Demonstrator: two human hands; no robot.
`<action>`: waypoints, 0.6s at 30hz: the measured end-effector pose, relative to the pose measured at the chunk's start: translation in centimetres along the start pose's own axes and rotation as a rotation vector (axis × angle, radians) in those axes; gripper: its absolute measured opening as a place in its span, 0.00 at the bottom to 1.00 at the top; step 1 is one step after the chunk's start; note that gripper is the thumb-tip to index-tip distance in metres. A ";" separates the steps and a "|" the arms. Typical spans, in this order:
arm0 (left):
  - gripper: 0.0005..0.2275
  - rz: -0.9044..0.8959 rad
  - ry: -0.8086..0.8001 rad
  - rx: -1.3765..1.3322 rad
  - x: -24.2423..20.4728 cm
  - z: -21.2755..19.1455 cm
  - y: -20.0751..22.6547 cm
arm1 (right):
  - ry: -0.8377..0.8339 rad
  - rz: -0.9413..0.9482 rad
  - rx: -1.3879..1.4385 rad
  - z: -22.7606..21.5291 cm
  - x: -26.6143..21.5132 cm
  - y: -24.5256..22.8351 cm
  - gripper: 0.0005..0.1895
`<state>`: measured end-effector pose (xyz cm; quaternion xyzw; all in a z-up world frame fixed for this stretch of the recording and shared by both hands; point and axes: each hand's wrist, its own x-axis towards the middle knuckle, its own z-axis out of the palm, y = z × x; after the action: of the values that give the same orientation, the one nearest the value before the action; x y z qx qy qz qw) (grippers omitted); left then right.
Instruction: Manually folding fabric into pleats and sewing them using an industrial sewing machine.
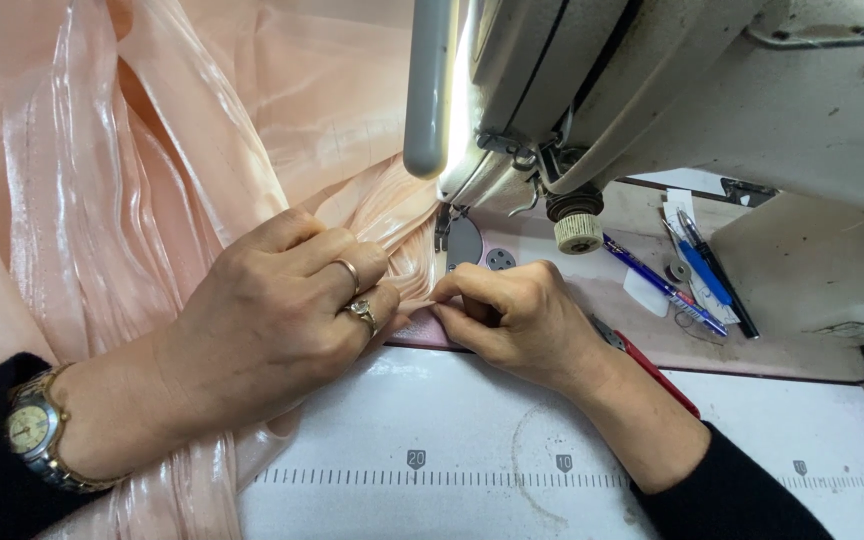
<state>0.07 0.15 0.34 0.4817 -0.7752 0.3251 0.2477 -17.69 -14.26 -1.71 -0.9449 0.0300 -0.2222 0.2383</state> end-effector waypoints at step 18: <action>0.14 0.075 0.013 -0.138 0.6 -0.5 0.3 | 0.002 0.009 0.002 0.0 -0.1 0.0 0.04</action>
<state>-0.46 0.25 0.97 0.4321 -0.8117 0.2827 0.2730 -17.78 -14.27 -1.77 -0.9444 0.0344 -0.2220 0.2402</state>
